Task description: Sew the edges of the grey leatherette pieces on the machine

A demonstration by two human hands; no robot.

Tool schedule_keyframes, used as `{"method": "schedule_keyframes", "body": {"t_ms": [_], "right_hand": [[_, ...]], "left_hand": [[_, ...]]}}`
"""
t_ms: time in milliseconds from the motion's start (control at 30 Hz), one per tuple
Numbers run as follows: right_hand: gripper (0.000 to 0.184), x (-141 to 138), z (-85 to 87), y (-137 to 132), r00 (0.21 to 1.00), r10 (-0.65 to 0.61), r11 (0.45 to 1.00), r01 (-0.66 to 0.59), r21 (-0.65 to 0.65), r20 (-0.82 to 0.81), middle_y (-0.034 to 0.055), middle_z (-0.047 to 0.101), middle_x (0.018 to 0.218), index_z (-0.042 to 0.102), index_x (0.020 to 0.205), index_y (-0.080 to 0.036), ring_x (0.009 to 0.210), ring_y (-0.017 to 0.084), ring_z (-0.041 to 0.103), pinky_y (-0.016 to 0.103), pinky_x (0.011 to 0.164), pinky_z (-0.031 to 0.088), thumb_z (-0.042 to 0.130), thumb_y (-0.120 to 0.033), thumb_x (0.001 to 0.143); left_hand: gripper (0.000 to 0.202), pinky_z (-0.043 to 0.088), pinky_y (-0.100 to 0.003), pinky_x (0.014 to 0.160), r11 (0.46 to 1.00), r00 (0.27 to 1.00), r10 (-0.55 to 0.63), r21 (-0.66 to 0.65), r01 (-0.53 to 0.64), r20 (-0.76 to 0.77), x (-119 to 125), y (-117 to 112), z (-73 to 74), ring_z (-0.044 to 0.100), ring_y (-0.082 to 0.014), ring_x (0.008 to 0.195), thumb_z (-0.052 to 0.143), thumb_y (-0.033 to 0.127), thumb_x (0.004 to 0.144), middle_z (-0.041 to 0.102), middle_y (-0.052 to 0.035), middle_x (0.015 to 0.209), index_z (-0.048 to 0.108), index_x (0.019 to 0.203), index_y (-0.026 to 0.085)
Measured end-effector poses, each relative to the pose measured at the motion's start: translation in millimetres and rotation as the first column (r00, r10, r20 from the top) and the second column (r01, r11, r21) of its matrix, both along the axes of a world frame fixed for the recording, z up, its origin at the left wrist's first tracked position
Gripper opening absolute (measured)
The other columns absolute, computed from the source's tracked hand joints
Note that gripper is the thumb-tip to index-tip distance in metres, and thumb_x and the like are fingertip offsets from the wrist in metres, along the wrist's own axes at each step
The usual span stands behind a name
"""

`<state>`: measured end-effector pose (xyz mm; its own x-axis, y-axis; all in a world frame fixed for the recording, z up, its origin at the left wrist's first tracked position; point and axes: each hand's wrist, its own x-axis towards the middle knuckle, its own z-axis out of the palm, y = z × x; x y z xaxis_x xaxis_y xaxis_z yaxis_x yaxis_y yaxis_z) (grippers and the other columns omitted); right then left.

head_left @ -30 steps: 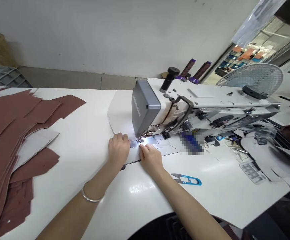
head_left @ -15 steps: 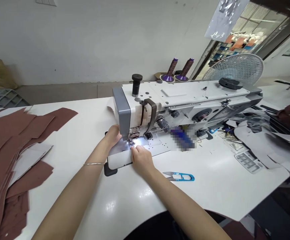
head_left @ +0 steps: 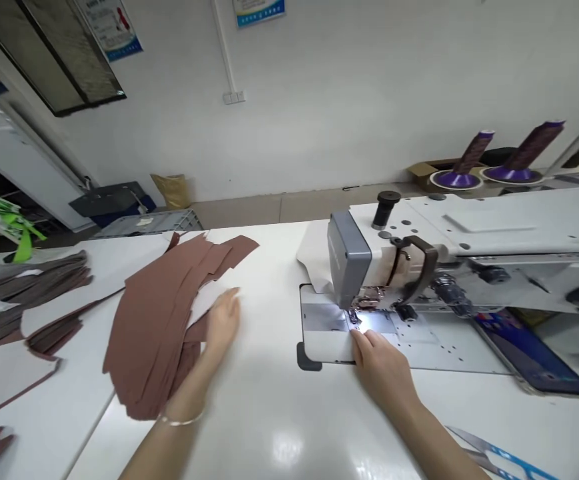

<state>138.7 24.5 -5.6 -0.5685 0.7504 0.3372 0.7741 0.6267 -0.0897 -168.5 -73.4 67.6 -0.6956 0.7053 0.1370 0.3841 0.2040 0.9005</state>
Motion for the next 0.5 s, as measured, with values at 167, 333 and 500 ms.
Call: {"method": "schedule_keyframes", "body": {"t_ms": [167, 333, 500], "right_hand": [[0.023, -1.4, -2.9, 0.4, 1.000, -0.002, 1.000, 0.002, 0.023, 0.007, 0.0018, 0.053, 0.067, 0.061, 0.096, -0.019, 0.061, 0.015, 0.050, 0.025, 0.047, 0.021, 0.039, -0.017, 0.088], [0.023, -2.2, 0.3, 0.1, 1.000, -0.020, 1.000, 0.020, 0.003, 0.006, 0.0019, 0.055, 0.069, 0.062, 0.097, -0.020, 0.064, 0.016, 0.054, 0.023, 0.046, 0.024, 0.040, -0.019, 0.089], [0.027, -0.9, 0.5, -3.0, 0.997, 0.012, 1.000, -0.010, 0.022, -0.075, 0.0027, 0.056, 0.068, 0.063, 0.092, -0.018, 0.063, 0.016, 0.055, 0.024, 0.048, 0.028, 0.037, -0.021, 0.091]], "left_hand": [[0.047, 0.025, -0.058, 0.105, 0.856, 0.738, 0.193, -0.256, -0.448, -0.647, -92.9, -87.9, 10.3, 0.034, -0.0386, 0.128, 0.042, 0.031, 0.082, 0.048, -0.0258, 0.130, 0.056, 0.117, 0.003], [0.032, 0.035, -0.053, 0.100, 0.846, 0.850, 0.130, -0.390, -0.363, -0.510, -126.1, -97.9, 21.7, 0.054, -0.0353, 0.110, 0.047, 0.015, 0.072, 0.065, -0.0191, 0.101, 0.066, 0.097, 0.011], [0.027, 0.048, -0.047, 0.087, 0.866, 0.874, 0.307, -0.270, -0.421, -0.377, -147.4, -83.7, 79.3, 0.064, -0.0302, 0.088, 0.052, 0.011, 0.066, 0.067, -0.0103, 0.076, 0.064, 0.089, 0.015]]}}
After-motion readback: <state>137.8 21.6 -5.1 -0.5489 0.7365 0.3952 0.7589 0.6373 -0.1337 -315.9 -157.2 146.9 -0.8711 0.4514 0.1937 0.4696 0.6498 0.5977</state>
